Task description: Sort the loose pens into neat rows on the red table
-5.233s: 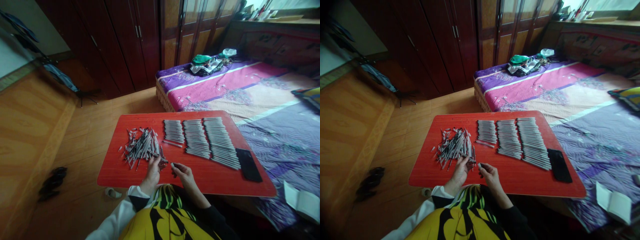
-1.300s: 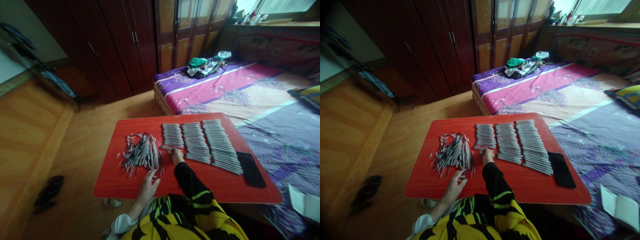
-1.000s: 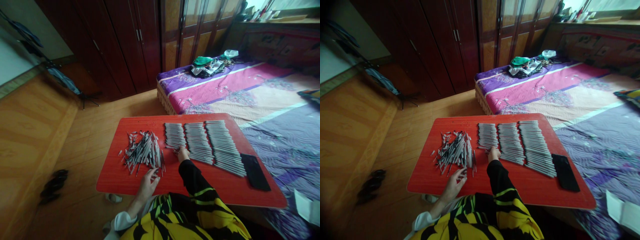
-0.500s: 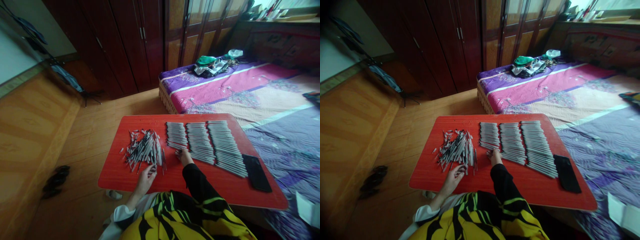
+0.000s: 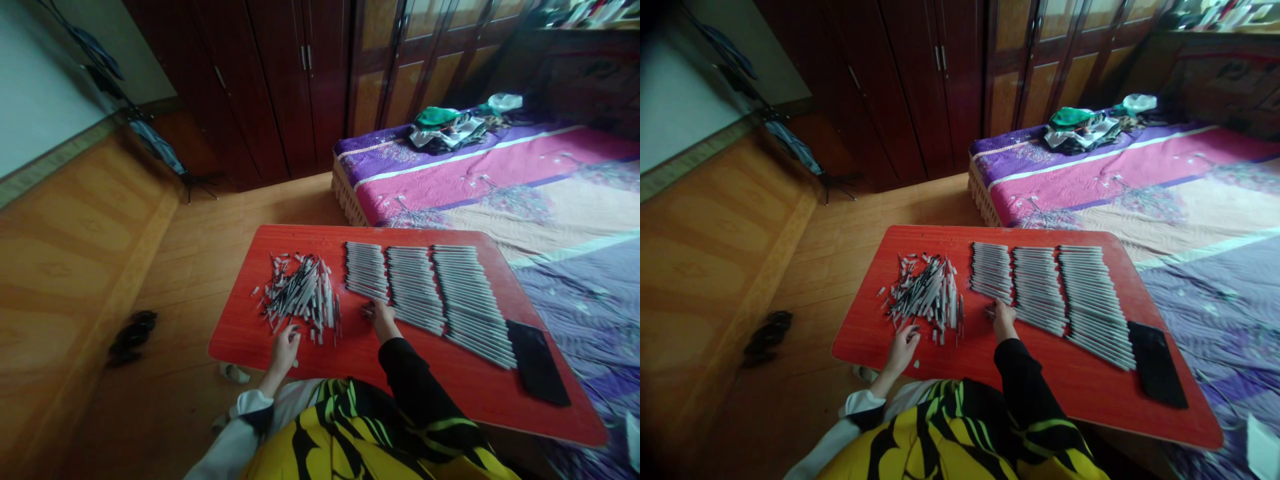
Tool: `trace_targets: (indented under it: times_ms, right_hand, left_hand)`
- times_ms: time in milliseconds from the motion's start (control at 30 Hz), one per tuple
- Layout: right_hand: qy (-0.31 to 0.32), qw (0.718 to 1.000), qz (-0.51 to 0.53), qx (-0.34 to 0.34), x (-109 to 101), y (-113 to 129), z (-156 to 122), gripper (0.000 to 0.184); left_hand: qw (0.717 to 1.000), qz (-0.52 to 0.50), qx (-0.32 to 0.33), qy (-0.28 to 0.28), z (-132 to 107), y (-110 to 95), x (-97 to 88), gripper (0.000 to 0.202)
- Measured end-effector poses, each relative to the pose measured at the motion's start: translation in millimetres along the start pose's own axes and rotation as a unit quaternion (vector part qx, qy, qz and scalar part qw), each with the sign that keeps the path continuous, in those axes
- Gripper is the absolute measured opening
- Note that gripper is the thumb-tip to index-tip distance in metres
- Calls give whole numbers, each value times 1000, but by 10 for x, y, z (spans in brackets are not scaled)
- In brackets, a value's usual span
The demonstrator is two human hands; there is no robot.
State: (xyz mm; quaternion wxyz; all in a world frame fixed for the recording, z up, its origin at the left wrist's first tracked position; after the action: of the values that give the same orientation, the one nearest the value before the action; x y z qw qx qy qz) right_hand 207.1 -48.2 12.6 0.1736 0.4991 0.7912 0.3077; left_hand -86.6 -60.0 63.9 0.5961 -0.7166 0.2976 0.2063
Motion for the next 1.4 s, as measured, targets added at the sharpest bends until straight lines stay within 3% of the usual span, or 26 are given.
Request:
trace_targets:
  times_ms: [167, 267, 467, 600, 800, 1100, 1400]
  right_hand:
    - [34, 987, -148, -52, -165, -171, -112, 16]
    - [67, 955, -269, -101, -202, -322, -236, 18]
    - [84, 832, -504, -218, -46, -531, -524, 21]
    - [86, 747, -601, -270, 89, -583, -649, 25]
    - [93, 668, -671, -307, 174, -586, -702, 25]
    - [110, 631, -694, -331, 190, -598, -803, 27]
    - [95, 646, -684, -326, 252, -595, -812, 29]
  left_hand:
    - [999, 29, -17, -17, 152, 214, 78, 22]
    - [999, 49, -17, -10, 215, 187, 168, 18]
    - [995, 104, 5, -8, 316, -31, 287, 17]
    - [988, 150, 40, -26, 553, -221, 251, 18]
    - [977, 197, 78, -15, 823, -381, 312, 15]
    - [980, 192, 43, -20, 804, -289, 487, 19]
    - [996, 7, -58, -71, 762, -296, 459, 16]
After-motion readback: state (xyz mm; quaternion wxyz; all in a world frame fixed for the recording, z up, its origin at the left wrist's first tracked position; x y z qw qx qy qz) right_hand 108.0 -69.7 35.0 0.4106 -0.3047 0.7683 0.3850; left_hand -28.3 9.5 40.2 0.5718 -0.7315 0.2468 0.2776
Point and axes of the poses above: each hand's wrist, its own z-axis towards the middle knuckle, its own x-axis out of the palm, y = z × x, the point moved 2 cm from there along z, towards the middle knuckle, and after that the axes turned 5 degrees about -y, right-handed, at the moved point
